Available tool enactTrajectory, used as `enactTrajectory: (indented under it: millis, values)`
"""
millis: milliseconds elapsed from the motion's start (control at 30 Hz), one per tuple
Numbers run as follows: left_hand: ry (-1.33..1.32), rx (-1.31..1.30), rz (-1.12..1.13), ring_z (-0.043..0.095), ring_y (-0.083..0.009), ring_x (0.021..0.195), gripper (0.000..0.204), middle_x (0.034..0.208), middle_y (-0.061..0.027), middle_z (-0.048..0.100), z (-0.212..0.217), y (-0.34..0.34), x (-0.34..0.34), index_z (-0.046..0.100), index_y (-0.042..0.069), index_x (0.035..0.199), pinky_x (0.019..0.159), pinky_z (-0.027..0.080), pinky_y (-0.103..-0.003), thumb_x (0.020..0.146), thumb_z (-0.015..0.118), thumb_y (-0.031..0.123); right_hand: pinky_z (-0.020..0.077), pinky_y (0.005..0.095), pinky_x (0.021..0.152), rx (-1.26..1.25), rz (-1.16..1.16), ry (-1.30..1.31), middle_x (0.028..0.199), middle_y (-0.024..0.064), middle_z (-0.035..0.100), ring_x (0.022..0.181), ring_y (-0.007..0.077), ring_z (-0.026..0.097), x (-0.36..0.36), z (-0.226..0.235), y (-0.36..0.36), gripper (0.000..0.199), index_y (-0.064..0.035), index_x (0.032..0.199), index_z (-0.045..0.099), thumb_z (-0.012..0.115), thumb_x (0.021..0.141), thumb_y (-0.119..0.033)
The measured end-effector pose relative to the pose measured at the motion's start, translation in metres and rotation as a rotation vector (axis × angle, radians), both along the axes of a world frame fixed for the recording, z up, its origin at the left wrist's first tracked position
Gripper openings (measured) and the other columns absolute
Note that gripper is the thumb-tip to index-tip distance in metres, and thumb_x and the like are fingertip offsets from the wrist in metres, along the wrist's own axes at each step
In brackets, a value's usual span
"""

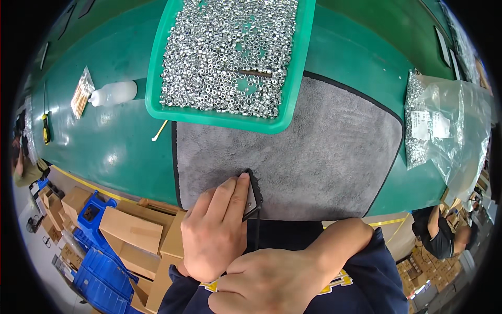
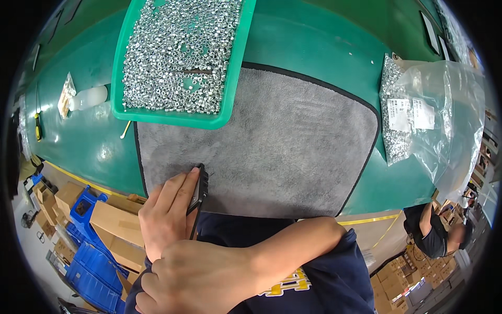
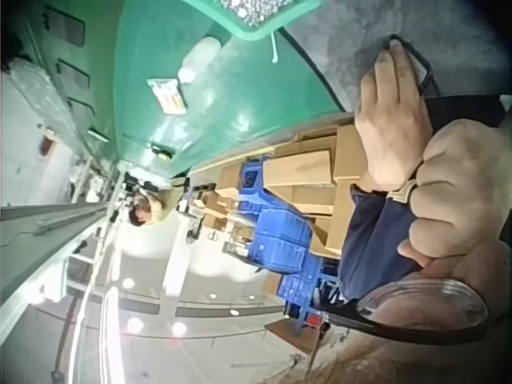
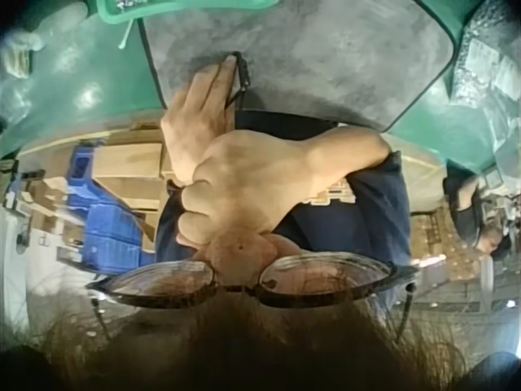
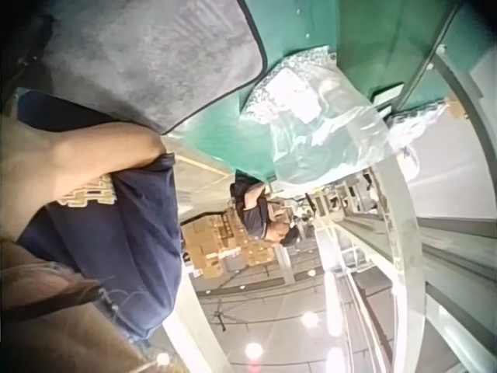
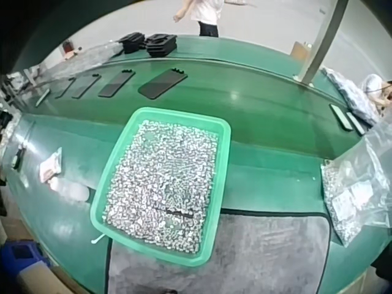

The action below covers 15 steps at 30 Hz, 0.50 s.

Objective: Assembling a handheld electronic device by driving screws into its back casing at a factory workstation.

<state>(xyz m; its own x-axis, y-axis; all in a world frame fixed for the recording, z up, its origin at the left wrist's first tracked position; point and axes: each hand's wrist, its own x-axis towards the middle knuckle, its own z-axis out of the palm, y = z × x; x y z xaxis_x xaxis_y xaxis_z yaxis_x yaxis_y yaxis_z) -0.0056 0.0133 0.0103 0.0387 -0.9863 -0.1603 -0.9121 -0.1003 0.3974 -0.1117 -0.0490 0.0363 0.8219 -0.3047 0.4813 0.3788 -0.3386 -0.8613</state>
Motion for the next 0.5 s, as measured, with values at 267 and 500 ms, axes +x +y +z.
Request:
enactTrajectory:
  millis: [267, 500]
  values:
    - [0.047, 0.028, 0.004, 0.063, -0.0209, 0.086, 0.06, 0.117, -0.0077, 0.065, 0.0018, -0.0014, 0.003, 0.065, 0.003, 0.127, 0.066, 0.051, -0.029, 0.067, 0.065, 0.0, 0.0382, 0.031, 0.05, -0.024, 0.023, -0.01, 0.067, 0.0022, 0.044, 0.052, 0.019, 0.045, 0.0012, -0.0023, -0.0015, 0.019, -0.0127, 0.076, 0.047, 0.056, 0.092, -0.02]
    - [0.064, 0.036, 0.009, 0.062, -0.0206, 0.084, 0.059, 0.116, -0.007, 0.065, 0.0026, -0.0021, 0.0034, 0.066, 0.003, 0.127, 0.065, 0.051, -0.029, 0.067, 0.064, 0.0, 0.0384, 0.031, 0.05, -0.052, -0.003, -0.015, 0.067, 0.0019, 0.043, 0.052, 0.0191, 0.045, 0.0016, -0.0012, -0.0019, 0.019, -0.0128, 0.077, 0.048, 0.055, 0.092, -0.02]
